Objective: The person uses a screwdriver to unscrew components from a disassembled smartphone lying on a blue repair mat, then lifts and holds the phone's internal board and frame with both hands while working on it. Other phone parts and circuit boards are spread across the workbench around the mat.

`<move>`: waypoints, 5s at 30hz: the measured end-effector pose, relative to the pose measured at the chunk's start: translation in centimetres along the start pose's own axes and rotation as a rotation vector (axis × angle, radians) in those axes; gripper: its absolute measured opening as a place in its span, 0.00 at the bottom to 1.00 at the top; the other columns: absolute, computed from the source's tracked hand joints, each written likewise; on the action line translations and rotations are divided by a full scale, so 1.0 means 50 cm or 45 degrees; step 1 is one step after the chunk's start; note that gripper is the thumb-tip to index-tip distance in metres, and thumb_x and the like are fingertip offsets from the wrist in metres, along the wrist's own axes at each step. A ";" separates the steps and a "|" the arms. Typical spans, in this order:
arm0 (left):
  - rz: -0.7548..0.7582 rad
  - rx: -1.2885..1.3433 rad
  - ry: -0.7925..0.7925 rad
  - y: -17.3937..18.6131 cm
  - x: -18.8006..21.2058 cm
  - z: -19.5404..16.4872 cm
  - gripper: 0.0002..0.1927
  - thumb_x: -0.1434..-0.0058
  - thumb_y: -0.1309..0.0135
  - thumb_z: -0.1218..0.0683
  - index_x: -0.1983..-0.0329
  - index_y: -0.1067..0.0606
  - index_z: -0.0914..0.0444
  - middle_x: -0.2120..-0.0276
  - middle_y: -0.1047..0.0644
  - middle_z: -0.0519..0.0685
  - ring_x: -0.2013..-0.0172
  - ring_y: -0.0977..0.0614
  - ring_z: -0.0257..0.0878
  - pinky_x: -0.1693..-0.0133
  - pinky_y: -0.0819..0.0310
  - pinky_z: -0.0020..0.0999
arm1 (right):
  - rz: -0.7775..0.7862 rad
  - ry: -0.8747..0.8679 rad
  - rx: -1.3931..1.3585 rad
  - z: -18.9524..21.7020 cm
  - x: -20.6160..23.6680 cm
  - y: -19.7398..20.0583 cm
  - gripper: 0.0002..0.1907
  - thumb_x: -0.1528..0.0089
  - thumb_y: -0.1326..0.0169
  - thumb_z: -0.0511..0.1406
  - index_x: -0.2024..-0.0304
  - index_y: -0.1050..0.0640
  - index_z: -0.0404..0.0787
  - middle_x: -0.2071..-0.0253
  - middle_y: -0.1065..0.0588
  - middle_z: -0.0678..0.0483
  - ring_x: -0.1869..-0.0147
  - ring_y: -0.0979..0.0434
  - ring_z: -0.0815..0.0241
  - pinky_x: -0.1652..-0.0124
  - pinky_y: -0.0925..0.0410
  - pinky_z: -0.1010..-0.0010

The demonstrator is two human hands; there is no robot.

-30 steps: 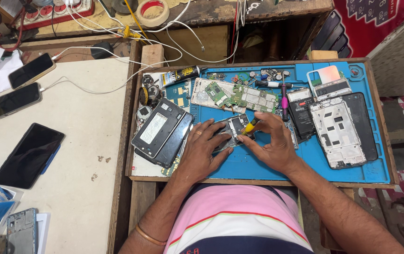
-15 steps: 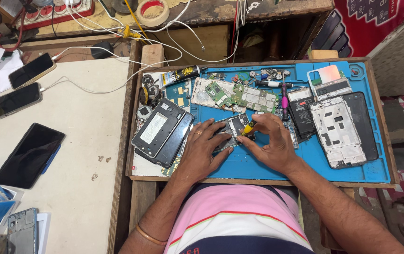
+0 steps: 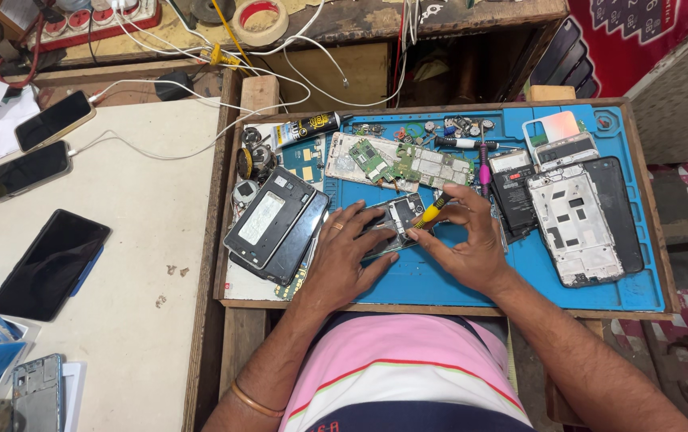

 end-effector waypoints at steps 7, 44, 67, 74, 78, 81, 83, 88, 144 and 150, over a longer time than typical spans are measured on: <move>-0.026 0.019 -0.085 -0.006 0.001 -0.024 0.13 0.39 0.38 0.46 0.57 0.15 0.56 0.37 0.27 0.51 0.30 0.35 0.54 0.31 0.53 0.61 | 0.006 -0.043 -0.119 0.002 0.001 0.000 0.44 0.42 0.32 0.27 0.31 0.45 0.39 0.47 0.27 0.47 0.49 0.16 0.58 0.52 0.23 0.70; -0.096 -0.101 0.100 -0.008 -0.018 -0.009 0.28 0.44 0.33 0.46 0.42 0.23 0.59 0.38 0.26 0.56 0.31 0.34 0.57 0.32 0.53 0.56 | -0.108 -0.102 0.220 -0.015 -0.024 0.083 0.43 0.36 0.33 0.31 0.29 0.47 0.45 0.62 0.16 0.53 0.54 0.13 0.59 0.34 0.36 0.60; -0.080 -0.102 0.090 -0.009 -0.011 0.000 0.34 0.41 0.36 0.43 0.34 0.29 0.59 0.35 0.28 0.58 0.32 0.31 0.54 0.31 0.52 0.55 | 0.030 -0.061 0.106 -0.016 -0.013 0.039 0.42 0.39 0.32 0.30 0.31 0.44 0.43 0.52 0.21 0.47 0.53 0.14 0.59 0.52 0.24 0.67; -0.075 -0.106 0.094 -0.011 -0.011 0.002 0.34 0.40 0.36 0.43 0.34 0.29 0.59 0.35 0.28 0.58 0.32 0.31 0.55 0.31 0.52 0.55 | 0.041 -0.047 0.080 -0.016 -0.012 0.042 0.42 0.38 0.32 0.29 0.30 0.43 0.43 0.48 0.23 0.49 0.51 0.14 0.58 0.53 0.22 0.68; -0.064 -0.104 0.095 -0.011 -0.011 0.002 0.34 0.40 0.36 0.43 0.34 0.29 0.59 0.35 0.28 0.58 0.32 0.31 0.55 0.31 0.53 0.56 | 0.035 -0.071 0.074 -0.016 -0.011 0.041 0.41 0.39 0.32 0.29 0.31 0.43 0.42 0.45 0.26 0.45 0.51 0.15 0.57 0.53 0.21 0.68; -0.076 -0.100 0.095 -0.009 -0.010 0.001 0.34 0.41 0.36 0.43 0.34 0.29 0.59 0.35 0.28 0.58 0.32 0.32 0.55 0.31 0.52 0.56 | 0.035 -0.068 0.077 -0.015 -0.011 0.038 0.41 0.39 0.32 0.29 0.31 0.43 0.42 0.45 0.26 0.44 0.51 0.15 0.57 0.54 0.21 0.68; -0.081 -0.096 0.096 -0.009 -0.010 -0.001 0.34 0.41 0.36 0.43 0.34 0.29 0.59 0.35 0.28 0.58 0.32 0.31 0.54 0.31 0.52 0.56 | 0.023 -0.055 0.078 -0.014 -0.010 0.038 0.41 0.39 0.32 0.29 0.31 0.42 0.43 0.46 0.26 0.45 0.50 0.15 0.57 0.53 0.21 0.69; -0.079 -0.080 0.098 -0.009 -0.009 0.001 0.34 0.40 0.36 0.43 0.33 0.29 0.59 0.35 0.28 0.57 0.32 0.32 0.54 0.30 0.53 0.56 | 0.025 0.106 0.225 -0.005 -0.007 0.037 0.40 0.41 0.30 0.32 0.34 0.41 0.44 0.49 0.25 0.47 0.53 0.15 0.58 0.48 0.24 0.60; -0.107 0.019 0.131 -0.001 -0.007 0.010 0.39 0.42 0.35 0.44 0.30 0.33 0.61 0.38 0.26 0.61 0.33 0.30 0.56 0.31 0.49 0.54 | 0.082 0.303 0.267 0.007 -0.003 0.029 0.37 0.41 0.33 0.30 0.36 0.39 0.46 0.54 0.20 0.48 0.55 0.16 0.57 0.34 0.35 0.47; -0.126 0.068 0.104 0.014 -0.007 0.001 0.39 0.42 0.36 0.44 0.30 0.33 0.61 0.38 0.25 0.61 0.32 0.31 0.56 0.31 0.50 0.54 | -0.027 0.275 0.397 0.019 -0.013 0.034 0.38 0.48 0.29 0.34 0.41 0.36 0.42 0.64 0.22 0.51 0.59 0.17 0.54 0.37 0.34 0.46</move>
Point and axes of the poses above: each hand's wrist, its own x-axis away from the middle knuckle, its own y-axis out of the back of the hand, z = x × y, the point moved 6 cm from there along -x, towards the middle knuckle
